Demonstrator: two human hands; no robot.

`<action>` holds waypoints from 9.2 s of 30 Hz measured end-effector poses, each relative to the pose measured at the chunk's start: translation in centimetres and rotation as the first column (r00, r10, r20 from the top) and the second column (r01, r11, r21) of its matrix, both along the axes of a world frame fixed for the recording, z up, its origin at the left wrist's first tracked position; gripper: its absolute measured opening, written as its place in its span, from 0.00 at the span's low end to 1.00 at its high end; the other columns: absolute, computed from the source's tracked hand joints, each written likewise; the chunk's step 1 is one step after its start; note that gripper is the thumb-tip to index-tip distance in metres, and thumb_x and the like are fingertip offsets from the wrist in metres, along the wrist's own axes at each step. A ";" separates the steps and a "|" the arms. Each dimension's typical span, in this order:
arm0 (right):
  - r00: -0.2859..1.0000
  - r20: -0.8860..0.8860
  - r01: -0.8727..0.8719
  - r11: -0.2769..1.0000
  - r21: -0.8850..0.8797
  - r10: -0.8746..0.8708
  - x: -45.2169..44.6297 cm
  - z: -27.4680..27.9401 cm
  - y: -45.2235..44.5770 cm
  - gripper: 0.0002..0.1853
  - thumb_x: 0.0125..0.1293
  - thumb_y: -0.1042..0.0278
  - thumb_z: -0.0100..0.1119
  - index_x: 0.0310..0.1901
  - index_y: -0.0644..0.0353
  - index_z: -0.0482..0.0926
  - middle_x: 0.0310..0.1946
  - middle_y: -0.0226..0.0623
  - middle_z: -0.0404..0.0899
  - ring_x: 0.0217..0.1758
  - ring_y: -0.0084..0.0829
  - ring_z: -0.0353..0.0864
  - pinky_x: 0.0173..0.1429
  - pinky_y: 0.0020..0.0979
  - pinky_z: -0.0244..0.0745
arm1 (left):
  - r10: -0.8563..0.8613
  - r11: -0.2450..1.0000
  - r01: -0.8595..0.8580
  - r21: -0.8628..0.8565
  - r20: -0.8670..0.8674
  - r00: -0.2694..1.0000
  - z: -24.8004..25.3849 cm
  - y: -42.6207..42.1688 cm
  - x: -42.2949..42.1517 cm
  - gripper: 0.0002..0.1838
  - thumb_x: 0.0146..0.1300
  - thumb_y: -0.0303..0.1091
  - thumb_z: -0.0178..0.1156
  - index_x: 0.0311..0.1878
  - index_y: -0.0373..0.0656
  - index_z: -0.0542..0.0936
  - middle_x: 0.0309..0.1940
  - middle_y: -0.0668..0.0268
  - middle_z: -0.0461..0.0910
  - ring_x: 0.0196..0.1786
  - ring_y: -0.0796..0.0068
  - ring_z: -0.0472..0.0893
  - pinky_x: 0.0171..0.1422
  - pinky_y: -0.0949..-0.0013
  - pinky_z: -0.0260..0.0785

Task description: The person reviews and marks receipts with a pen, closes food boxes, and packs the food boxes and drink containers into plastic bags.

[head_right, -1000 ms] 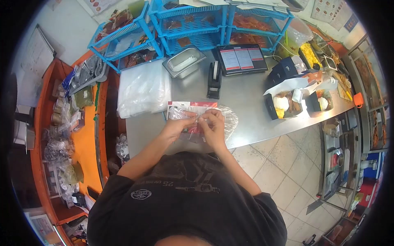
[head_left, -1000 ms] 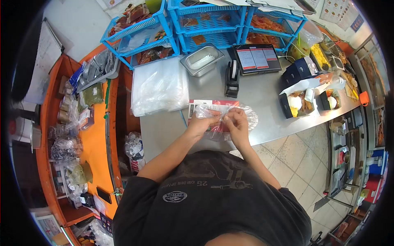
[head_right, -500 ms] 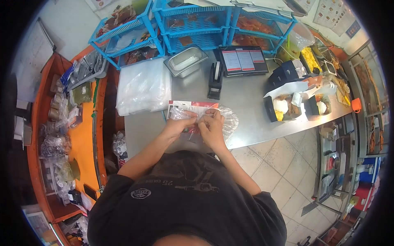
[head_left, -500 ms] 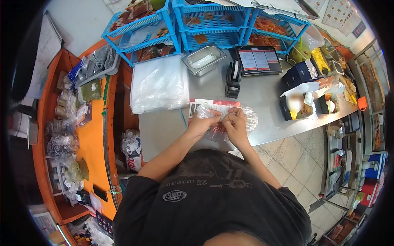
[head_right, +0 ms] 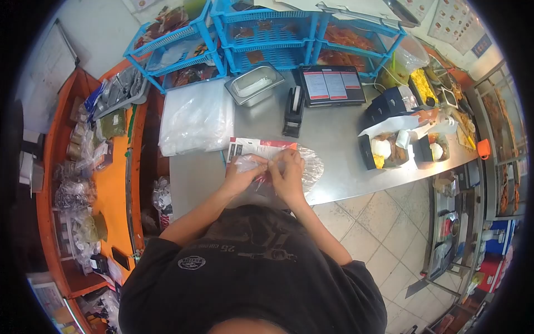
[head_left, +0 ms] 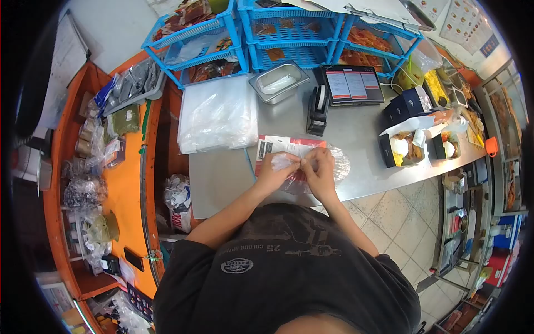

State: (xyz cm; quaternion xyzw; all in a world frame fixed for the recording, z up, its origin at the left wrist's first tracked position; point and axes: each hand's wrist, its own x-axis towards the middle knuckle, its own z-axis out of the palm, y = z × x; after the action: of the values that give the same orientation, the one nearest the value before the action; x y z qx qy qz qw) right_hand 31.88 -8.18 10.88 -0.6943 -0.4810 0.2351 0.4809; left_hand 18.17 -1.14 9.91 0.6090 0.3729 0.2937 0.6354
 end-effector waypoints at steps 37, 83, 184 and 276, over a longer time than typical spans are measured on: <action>0.994 -0.102 0.018 0.888 0.459 0.033 -6.3 7.0 5.1 0.06 0.72 0.65 0.50 0.37 0.57 0.70 0.17 0.20 0.57 0.19 0.11 0.52 0.24 0.20 0.44 | 0.576 0.495 -0.399 0.772 0.052 0.816 10.5 1.2 -25.6 0.21 0.40 0.18 0.53 0.43 0.39 0.74 0.40 0.54 0.73 0.49 0.48 0.73 0.60 0.54 0.62; -0.122 0.667 -0.985 -0.005 -0.175 0.735 -70.3 -1.0 33.5 0.27 0.43 0.68 0.66 0.49 0.64 0.78 0.52 0.46 0.75 0.55 0.46 0.74 0.55 0.42 0.73 | 0.638 0.737 -0.446 0.507 -0.305 0.707 1.8 4.5 -62.6 0.20 0.40 0.17 0.54 0.42 0.39 0.74 0.40 0.54 0.74 0.48 0.49 0.72 0.53 0.55 0.64; 0.767 -0.212 -0.639 0.752 -0.164 0.605 -46.1 -5.2 24.3 0.11 0.61 0.67 0.60 0.44 0.61 0.80 0.39 0.43 0.83 0.43 0.35 0.84 0.49 0.34 0.77 | 0.820 0.539 -0.620 0.570 -0.187 0.541 1.4 36.8 -66.4 0.42 0.61 0.48 0.65 0.70 0.34 0.57 0.68 0.52 0.60 0.72 0.60 0.57 0.75 0.62 0.49; 0.881 0.356 0.378 0.917 -0.130 -0.312 8.0 -9.6 17.8 0.38 0.39 0.51 0.74 0.49 0.71 0.74 0.37 0.56 0.81 0.43 0.52 0.81 0.48 0.43 0.76 | 0.126 0.630 0.298 0.717 -0.473 0.872 -9.7 2.8 -3.1 0.22 0.53 0.41 0.64 0.50 0.41 0.75 0.55 0.59 0.71 0.62 0.60 0.67 0.67 0.56 0.54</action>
State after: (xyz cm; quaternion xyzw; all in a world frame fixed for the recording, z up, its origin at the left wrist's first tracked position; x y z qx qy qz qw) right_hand 39.89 9.60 1.25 -0.8422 -0.3967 0.0728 0.3578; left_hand 15.05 1.61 0.19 0.8915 0.3256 0.2317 0.2132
